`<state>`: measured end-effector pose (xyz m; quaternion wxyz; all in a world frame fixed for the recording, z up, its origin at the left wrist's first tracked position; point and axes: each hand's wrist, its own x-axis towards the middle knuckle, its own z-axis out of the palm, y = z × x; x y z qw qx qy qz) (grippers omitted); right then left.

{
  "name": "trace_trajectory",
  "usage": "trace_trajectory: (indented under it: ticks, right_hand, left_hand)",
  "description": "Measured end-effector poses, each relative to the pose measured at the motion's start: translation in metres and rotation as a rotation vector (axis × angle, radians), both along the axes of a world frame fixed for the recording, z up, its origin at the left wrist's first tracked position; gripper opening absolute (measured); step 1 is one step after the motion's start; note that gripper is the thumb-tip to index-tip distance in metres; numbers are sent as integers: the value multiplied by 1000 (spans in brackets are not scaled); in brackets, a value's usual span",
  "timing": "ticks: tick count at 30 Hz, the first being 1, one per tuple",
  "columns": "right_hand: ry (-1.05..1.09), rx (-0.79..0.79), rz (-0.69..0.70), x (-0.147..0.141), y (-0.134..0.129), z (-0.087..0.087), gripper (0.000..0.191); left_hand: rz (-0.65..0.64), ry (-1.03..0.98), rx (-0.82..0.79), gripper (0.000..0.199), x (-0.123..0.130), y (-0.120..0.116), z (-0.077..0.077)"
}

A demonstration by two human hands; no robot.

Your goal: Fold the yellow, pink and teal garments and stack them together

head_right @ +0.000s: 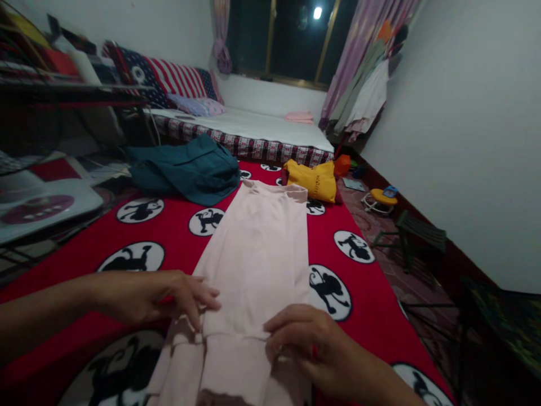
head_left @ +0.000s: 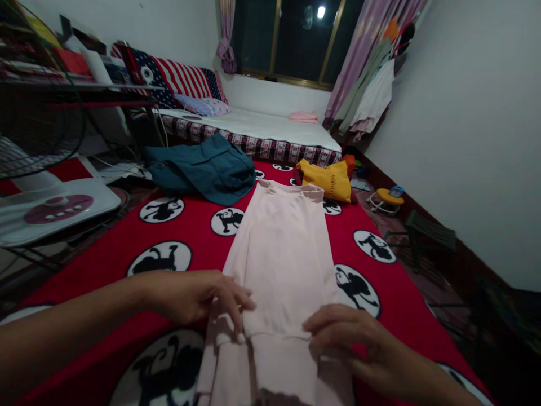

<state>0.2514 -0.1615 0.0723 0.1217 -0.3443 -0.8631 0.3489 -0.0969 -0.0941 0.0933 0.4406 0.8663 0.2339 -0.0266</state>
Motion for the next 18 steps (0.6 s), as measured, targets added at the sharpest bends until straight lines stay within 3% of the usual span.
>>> trace_trajectory:
  ticks: [3, 6, 12, 18]
  right_hand:
    - [-135, 215, -18, 25, 12, -6, 51]
    - [-257, 321, 32, 36, 21, -18, 64]
    - [-285, 369, 100, 22, 33, -28, 48]
    - [-177, 362, 95, 6, 38, -31, 38]
  left_hand:
    - [118, 35, 242, 66, -15, 12, -7]
    - [76, 40, 372, 78, -18, 20, -18]
    - [-2, -40, 477, 76, -2, 27, -27]
    - [-63, -134, 518, 38, 11, 29, -33]
